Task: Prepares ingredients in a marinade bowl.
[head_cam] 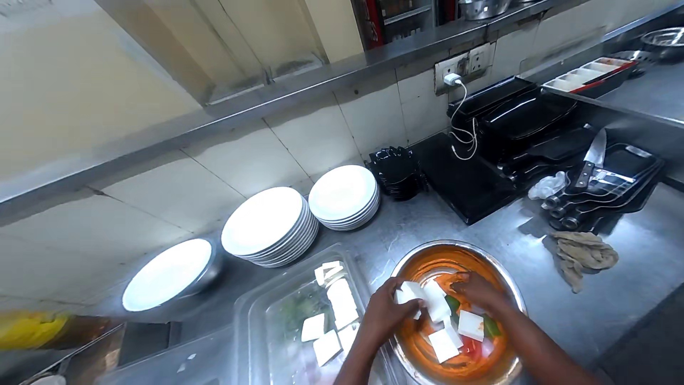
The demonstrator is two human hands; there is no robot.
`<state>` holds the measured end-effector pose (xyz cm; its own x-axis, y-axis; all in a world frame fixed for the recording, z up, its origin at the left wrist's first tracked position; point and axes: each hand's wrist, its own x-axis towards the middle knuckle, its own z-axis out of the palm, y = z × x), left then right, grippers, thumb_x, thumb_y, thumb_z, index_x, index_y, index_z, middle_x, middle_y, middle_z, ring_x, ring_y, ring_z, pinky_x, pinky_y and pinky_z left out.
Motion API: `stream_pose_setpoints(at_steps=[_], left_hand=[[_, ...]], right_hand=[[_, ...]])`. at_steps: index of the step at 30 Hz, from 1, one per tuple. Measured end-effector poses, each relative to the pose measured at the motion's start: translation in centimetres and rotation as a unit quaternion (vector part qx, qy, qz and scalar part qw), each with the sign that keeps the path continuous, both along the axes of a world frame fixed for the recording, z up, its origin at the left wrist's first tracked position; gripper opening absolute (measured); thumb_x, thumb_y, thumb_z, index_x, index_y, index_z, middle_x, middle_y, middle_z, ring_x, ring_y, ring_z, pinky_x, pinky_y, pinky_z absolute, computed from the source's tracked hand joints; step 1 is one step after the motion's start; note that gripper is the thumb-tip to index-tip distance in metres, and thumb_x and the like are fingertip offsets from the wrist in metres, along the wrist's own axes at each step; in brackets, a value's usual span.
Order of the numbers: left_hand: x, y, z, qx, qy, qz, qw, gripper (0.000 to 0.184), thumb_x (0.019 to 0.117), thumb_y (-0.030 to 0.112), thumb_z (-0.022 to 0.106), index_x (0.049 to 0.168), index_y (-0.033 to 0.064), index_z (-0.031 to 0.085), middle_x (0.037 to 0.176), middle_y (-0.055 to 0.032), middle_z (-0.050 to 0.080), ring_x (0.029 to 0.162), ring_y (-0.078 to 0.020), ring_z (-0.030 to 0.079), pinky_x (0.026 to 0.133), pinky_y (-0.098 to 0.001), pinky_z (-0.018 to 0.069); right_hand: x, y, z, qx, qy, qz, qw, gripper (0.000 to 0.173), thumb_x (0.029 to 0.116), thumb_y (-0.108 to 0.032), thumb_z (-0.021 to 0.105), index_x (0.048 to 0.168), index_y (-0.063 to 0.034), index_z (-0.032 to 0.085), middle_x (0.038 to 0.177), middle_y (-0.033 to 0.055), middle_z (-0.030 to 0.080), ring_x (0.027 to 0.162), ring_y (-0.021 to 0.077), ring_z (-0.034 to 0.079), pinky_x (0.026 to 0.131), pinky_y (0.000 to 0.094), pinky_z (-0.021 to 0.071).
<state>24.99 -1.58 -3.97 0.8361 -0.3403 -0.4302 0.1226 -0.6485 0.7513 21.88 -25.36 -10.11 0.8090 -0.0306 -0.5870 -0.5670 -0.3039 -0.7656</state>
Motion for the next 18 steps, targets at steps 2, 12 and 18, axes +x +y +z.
stream_pose_setpoints(at_steps=[2,12,18], left_hand=[[0.1,-1.3,0.6,0.051,-0.022,-0.033,0.998,0.060,0.0876,0.033,0.080,0.136,0.0051,0.058,0.120,-0.0148,0.067,0.106,-0.0236,0.067,0.096,-0.0431,0.0530],[-2.9,-2.0,4.6,0.102,-0.146,-0.117,0.977,0.057,0.0995,0.036,0.066,0.146,0.0053,0.053,0.142,-0.0187,0.058,0.125,-0.0316,0.061,0.107,-0.0458,0.0483],[-0.2,12.6,4.1,0.147,-0.178,0.170,0.958,0.046,0.1015,0.027,0.065,0.139,0.0020,0.057,0.130,-0.0186,0.064,0.111,-0.0317,0.067,0.097,-0.0511,0.0538]], right_hand=[[0.0,0.1,0.1,0.001,-0.002,0.002,1.000,0.032,0.1027,-0.019,0.060,0.127,0.0007,0.065,0.121,0.0193,0.065,0.108,0.0248,0.062,0.096,0.0447,0.0485],[0.0,0.2,-0.6,-0.021,-0.034,-0.002,0.999,0.030,0.1026,-0.015,0.061,0.126,0.0032,0.065,0.121,0.0213,0.066,0.109,0.0271,0.063,0.097,0.0463,0.0496],[0.0,0.2,-0.4,-0.047,-0.022,-0.001,0.999,0.029,0.1041,-0.017,0.059,0.126,0.0012,0.066,0.120,0.0205,0.066,0.107,0.0265,0.062,0.095,0.0477,0.0492]])
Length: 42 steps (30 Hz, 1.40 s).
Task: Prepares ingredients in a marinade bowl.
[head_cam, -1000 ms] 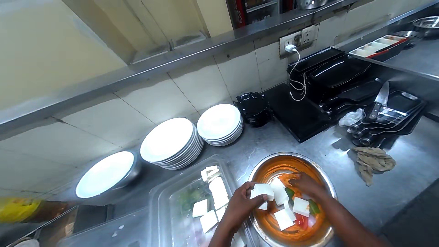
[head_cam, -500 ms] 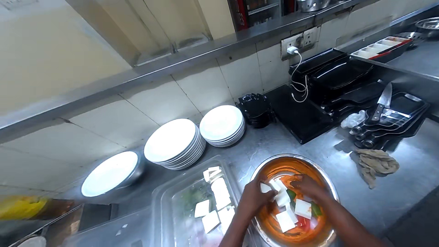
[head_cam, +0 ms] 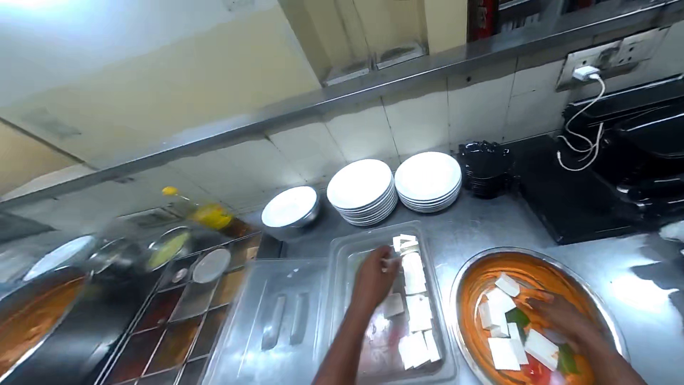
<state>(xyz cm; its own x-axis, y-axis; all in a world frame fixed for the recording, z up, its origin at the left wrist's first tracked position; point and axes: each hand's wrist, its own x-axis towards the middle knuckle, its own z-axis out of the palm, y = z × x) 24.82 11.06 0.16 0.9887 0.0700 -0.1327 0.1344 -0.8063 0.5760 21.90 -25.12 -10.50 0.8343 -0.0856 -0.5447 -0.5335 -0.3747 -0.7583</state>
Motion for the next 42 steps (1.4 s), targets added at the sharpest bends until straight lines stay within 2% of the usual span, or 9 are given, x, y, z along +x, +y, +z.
stream_pose_setpoints(at_steps=[7,13,16,19,23,25,29,36,42], left_hand=[[0.1,2.4,-4.1,0.090,0.164,0.043,0.981,0.073,0.0936,0.049,0.071,0.147,0.0039,0.049,0.143,-0.0258,0.052,0.131,-0.0400,0.053,0.110,-0.0530,0.0431],[0.4,2.4,-4.7,0.076,0.140,0.070,0.985,0.070,0.0910,0.038,0.074,0.147,0.0042,0.048,0.135,-0.0249,0.059,0.124,-0.0399,0.058,0.106,-0.0549,0.0458],[0.2,3.8,-5.3,-0.076,0.101,0.148,0.981,0.068,0.0913,0.030,0.075,0.146,0.0021,0.047,0.119,-0.0240,0.066,0.106,-0.0351,0.066,0.095,-0.0519,0.0523],[-0.3,4.3,-4.7,-0.387,0.059,0.222,0.893,0.033,0.1071,0.017,0.053,0.134,-0.0017,0.046,0.098,-0.0147,0.061,0.075,-0.0190,0.064,0.071,-0.0347,0.0568],[-1.7,3.7,-2.2,-0.634,0.054,0.149,0.757,0.047,0.1120,0.025,0.017,0.127,-0.0057,0.049,0.115,-0.0237,0.068,0.102,-0.0314,0.072,0.089,-0.0420,0.0599],[-2.2,2.1,-0.9,-0.606,0.064,0.122,0.784,0.046,0.1133,0.023,0.020,0.130,-0.0068,0.051,0.116,-0.0223,0.069,0.105,-0.0302,0.071,0.092,-0.0411,0.0590],[-2.6,-2.0,0.8,-0.466,0.065,0.084,0.878,0.028,0.0995,-0.003,0.058,0.128,-0.0069,0.054,0.109,-0.0184,0.072,0.096,-0.0258,0.074,0.085,-0.0381,0.0620],[-2.7,-6.3,1.1,-0.398,0.161,-0.030,0.903,0.058,0.0952,0.004,0.068,0.146,-0.0002,0.042,0.109,-0.0175,0.073,0.096,-0.0261,0.074,0.085,-0.0392,0.0633],[-0.8,-11.7,-0.6,-0.158,0.168,-0.173,0.958,0.047,0.0987,0.027,0.067,0.139,0.0052,0.056,0.125,-0.0179,0.066,0.109,-0.0258,0.067,0.097,-0.0451,0.0545]], right_hand=[[0.2,0.2,-0.2,-0.010,0.006,0.007,1.000,0.031,0.1038,-0.017,0.060,0.127,0.0025,0.064,0.122,0.0227,0.065,0.110,0.0304,0.062,0.096,0.0511,0.0484],[0.0,0.0,-0.8,-0.001,0.000,-0.016,1.000,0.030,0.1029,-0.017,0.062,0.126,0.0016,0.065,0.120,0.0215,0.065,0.107,0.0286,0.062,0.094,0.0498,0.0487],[0.0,0.0,-0.9,0.005,0.001,-0.016,1.000,0.030,0.1034,-0.016,0.061,0.127,0.0017,0.065,0.121,0.0215,0.065,0.108,0.0287,0.062,0.094,0.0499,0.0484],[0.0,-0.1,-0.8,0.007,0.002,-0.016,1.000,0.028,0.1033,-0.016,0.061,0.125,0.0021,0.066,0.119,0.0218,0.066,0.107,0.0288,0.062,0.094,0.0499,0.0484],[0.0,-0.2,-0.9,0.007,0.003,-0.007,1.000,0.029,0.1034,-0.017,0.061,0.125,0.0011,0.066,0.119,0.0209,0.066,0.106,0.0277,0.062,0.094,0.0492,0.0485],[0.0,-0.2,-0.7,0.007,0.004,-0.004,1.000,0.030,0.1034,-0.018,0.061,0.125,0.0008,0.066,0.119,0.0207,0.066,0.107,0.0279,0.062,0.094,0.0492,0.0486],[-0.1,-0.2,-0.7,0.014,0.000,-0.008,1.000,0.030,0.1028,-0.017,0.061,0.126,0.0015,0.066,0.119,0.0208,0.066,0.107,0.0277,0.063,0.094,0.0481,0.0495],[-0.3,-0.4,-0.3,0.024,-0.001,0.000,1.000,0.032,0.1025,-0.019,0.061,0.127,0.0009,0.065,0.121,0.0203,0.066,0.110,0.0277,0.063,0.098,0.0483,0.0485],[-0.1,-0.3,-0.2,0.025,0.004,0.013,1.000,0.033,0.1028,-0.019,0.060,0.129,0.0009,0.065,0.123,0.0210,0.065,0.111,0.0281,0.062,0.098,0.0482,0.0481]])
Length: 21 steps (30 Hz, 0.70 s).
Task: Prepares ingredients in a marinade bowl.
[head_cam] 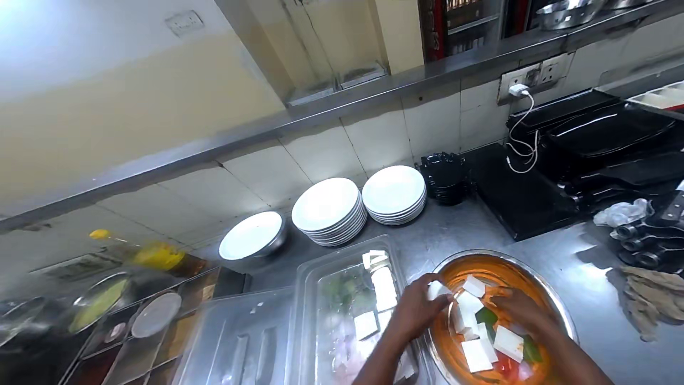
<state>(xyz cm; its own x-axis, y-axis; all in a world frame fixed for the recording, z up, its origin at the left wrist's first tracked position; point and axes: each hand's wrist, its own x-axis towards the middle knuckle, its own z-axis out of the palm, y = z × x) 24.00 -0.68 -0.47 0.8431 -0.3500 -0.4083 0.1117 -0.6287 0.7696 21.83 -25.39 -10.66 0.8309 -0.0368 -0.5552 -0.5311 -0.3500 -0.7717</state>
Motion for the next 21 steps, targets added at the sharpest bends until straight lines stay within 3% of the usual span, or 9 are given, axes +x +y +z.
stream_pose_setpoints(at_steps=[2,5,8,11,14,16,17,19,21], left_hand=[[0.2,-2.6,-0.5,0.053,-0.013,-0.069,0.996,0.048,0.1007,0.028,0.064,0.142,0.0045,0.055,0.130,-0.0210,0.064,0.119,-0.0317,0.063,0.104,-0.0507,0.0484],[-0.4,-4.0,-1.0,0.008,-0.051,-0.125,0.991,0.061,0.0976,0.031,0.069,0.148,0.0023,0.049,0.143,-0.0197,0.057,0.133,-0.0297,0.055,0.115,-0.0486,0.0413],[-1.2,-0.9,0.3,-0.058,-0.135,-0.008,0.989,0.055,0.0983,0.027,0.068,0.145,0.0026,0.053,0.145,-0.0167,0.057,0.134,-0.0258,0.055,0.116,-0.0437,0.0421],[-2.7,7.8,1.0,-0.032,-0.252,0.189,0.949,0.048,0.0978,0.023,0.068,0.140,0.0027,0.059,0.142,-0.0146,0.059,0.131,-0.0263,0.057,0.111,-0.0465,0.0457],[-7.5,19.9,1.0,0.109,-0.363,0.394,0.837,0.045,0.0988,0.020,0.066,0.136,-0.0032,0.059,0.144,-0.0224,0.056,0.137,-0.0352,0.051,0.114,-0.0529,0.0409],[-12.4,27.1,0.1,0.201,-0.372,0.519,0.743,0.049,0.0974,0.018,0.067,0.137,-0.0092,0.055,0.145,-0.0330,0.049,0.140,-0.0474,0.043,0.117,-0.0584,0.0332],[-14.9,29.2,-0.6,0.207,-0.359,0.585,0.697,0.054,0.0961,0.017,0.068,0.139,-0.0114,0.051,0.147,-0.0371,0.045,0.141,-0.0511,0.040,0.118,-0.0598,0.0310],[-18.7,30.9,-2.6,0.125,-0.324,0.719,0.603,0.060,0.0978,0.017,0.067,0.143,-0.0142,0.043,0.146,-0.0384,0.043,0.136,-0.0465,0.043,0.114,-0.0538,0.0356],[-20.5,30.5,-5.6,-0.005,-0.265,0.805,0.532,0.055,0.1028,0.024,0.061,0.139,-0.0130,0.043,0.127,-0.0301,0.052,0.107,-0.0310,0.053,0.092,-0.0459,0.0468]], right_hand=[[0.0,0.0,0.0,0.000,0.001,-0.001,1.000,0.032,0.1031,-0.018,0.060,0.128,0.0008,0.065,0.122,0.0206,0.066,0.109,0.0273,0.063,0.097,0.0475,0.0485],[0.0,0.1,-0.4,0.013,-0.013,-0.008,1.000,0.030,0.1030,-0.017,0.060,0.125,0.0023,0.065,0.117,0.0199,0.067,0.103,0.0256,0.064,0.093,0.0458,0.0507],[-0.1,0.3,-0.1,0.010,-0.016,-0.022,1.000,0.029,0.1037,-0.015,0.059,0.125,0.0035,0.065,0.111,0.0195,0.066,0.096,0.0242,0.062,0.087,0.0442,0.0510],[-0.1,0.4,-0.3,-0.002,-0.013,-0.031,0.999,0.027,0.1044,-0.015,0.058,0.124,0.0021,0.064,0.106,0.0173,0.065,0.090,0.0216,0.061,0.081,0.0426,0.0505],[0.1,-0.1,-1.4,-0.010,-0.026,-0.023,0.999,0.028,0.1021,-0.013,0.061,0.125,0.0029,0.065,0.107,0.0181,0.066,0.088,0.0216,0.061,0.081,0.0433,0.0513],[0.0,-0.3,-1.9,-0.021,-0.030,-0.015,0.999,0.027,0.1021,-0.014,0.060,0.124,0.0021,0.064,0.100,0.0139,0.064,0.079,0.0163,0.057,0.073,0.0385,0.0498],[-0.1,-0.5,-1.8,-0.022,-0.025,-0.012,0.999,0.029,0.1025,-0.014,0.060,0.126,0.0024,0.064,0.102,0.0146,0.065,0.081,0.0166,0.057,0.076,0.0394,0.0502],[0.0,-0.7,-1.9,-0.029,-0.029,-0.004,0.999,0.030,0.1020,-0.016,0.060,0.125,0.0027,0.063,0.098,0.0117,0.063,0.077,0.0139,0.056,0.073,0.0374,0.0495],[0.2,-0.7,-2.1,-0.030,-0.030,0.001,0.999,0.029,0.1016,-0.017,0.059,0.122,0.0035,0.062,0.094,0.0096,0.061,0.074,0.0125,0.055,0.072,0.0364,0.0493]])
